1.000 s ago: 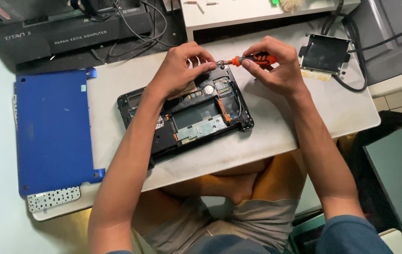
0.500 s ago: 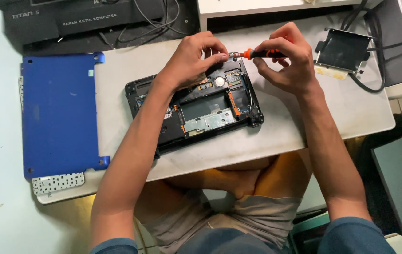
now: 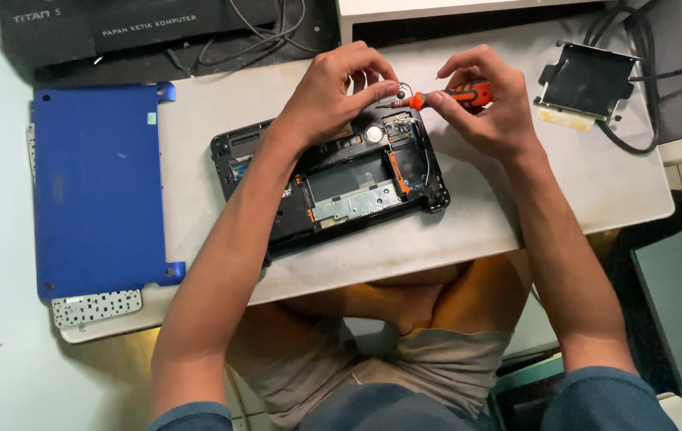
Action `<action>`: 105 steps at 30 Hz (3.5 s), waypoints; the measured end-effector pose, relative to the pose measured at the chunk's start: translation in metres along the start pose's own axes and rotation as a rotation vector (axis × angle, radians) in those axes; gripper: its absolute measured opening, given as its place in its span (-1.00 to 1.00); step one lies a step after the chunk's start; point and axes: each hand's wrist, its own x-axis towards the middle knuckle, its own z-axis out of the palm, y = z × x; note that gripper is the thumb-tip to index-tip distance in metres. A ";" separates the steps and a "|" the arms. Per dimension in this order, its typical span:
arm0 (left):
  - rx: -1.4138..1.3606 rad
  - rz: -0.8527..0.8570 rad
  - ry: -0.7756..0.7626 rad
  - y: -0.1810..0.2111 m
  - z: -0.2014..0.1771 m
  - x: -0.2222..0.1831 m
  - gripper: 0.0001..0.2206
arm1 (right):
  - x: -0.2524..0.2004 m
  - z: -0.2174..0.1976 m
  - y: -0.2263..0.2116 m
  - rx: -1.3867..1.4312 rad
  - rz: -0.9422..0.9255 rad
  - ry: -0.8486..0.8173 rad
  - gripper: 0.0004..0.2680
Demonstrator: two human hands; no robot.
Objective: The person removes screws from the back of a blue laptop, detaches the battery connector, and removes the old battery. They then install a new battery, reconnect the connector, and reattach the back cover with screws.
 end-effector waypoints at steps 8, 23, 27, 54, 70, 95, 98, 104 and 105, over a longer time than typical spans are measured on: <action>-0.055 -0.057 0.084 0.009 -0.005 -0.001 -0.92 | -0.001 -0.022 0.013 0.155 0.093 0.086 -0.79; 0.175 -0.070 -0.108 -0.016 0.002 -0.006 -0.93 | -0.011 0.009 -0.007 0.120 -0.043 0.101 -0.89; 0.175 -0.101 -0.124 -0.013 0.001 -0.005 -0.93 | -0.012 0.010 -0.010 0.120 -0.042 0.083 -0.89; 0.151 -0.115 -0.122 -0.011 0.000 -0.005 -0.95 | 0.047 -0.013 -0.134 -0.770 -0.210 -0.459 -0.79; -0.213 -0.058 -0.001 0.026 -0.026 -0.006 -0.61 | 0.071 0.016 -0.148 -1.222 0.099 -0.452 -0.32; 0.747 -0.367 0.243 -0.020 -0.036 -0.112 -0.58 | 0.065 0.020 -0.138 -1.111 0.095 -0.460 -0.55; 0.792 -0.333 0.242 -0.018 -0.033 -0.108 -0.64 | 0.063 0.011 -0.139 -1.088 0.077 -0.504 -0.67; 0.823 -0.297 0.296 -0.026 -0.031 -0.112 -0.69 | 0.062 0.004 -0.150 -1.073 0.165 -0.556 -0.54; 0.830 -0.280 0.314 -0.028 -0.031 -0.112 -0.71 | 0.063 0.002 -0.157 -1.024 0.203 -0.614 -0.57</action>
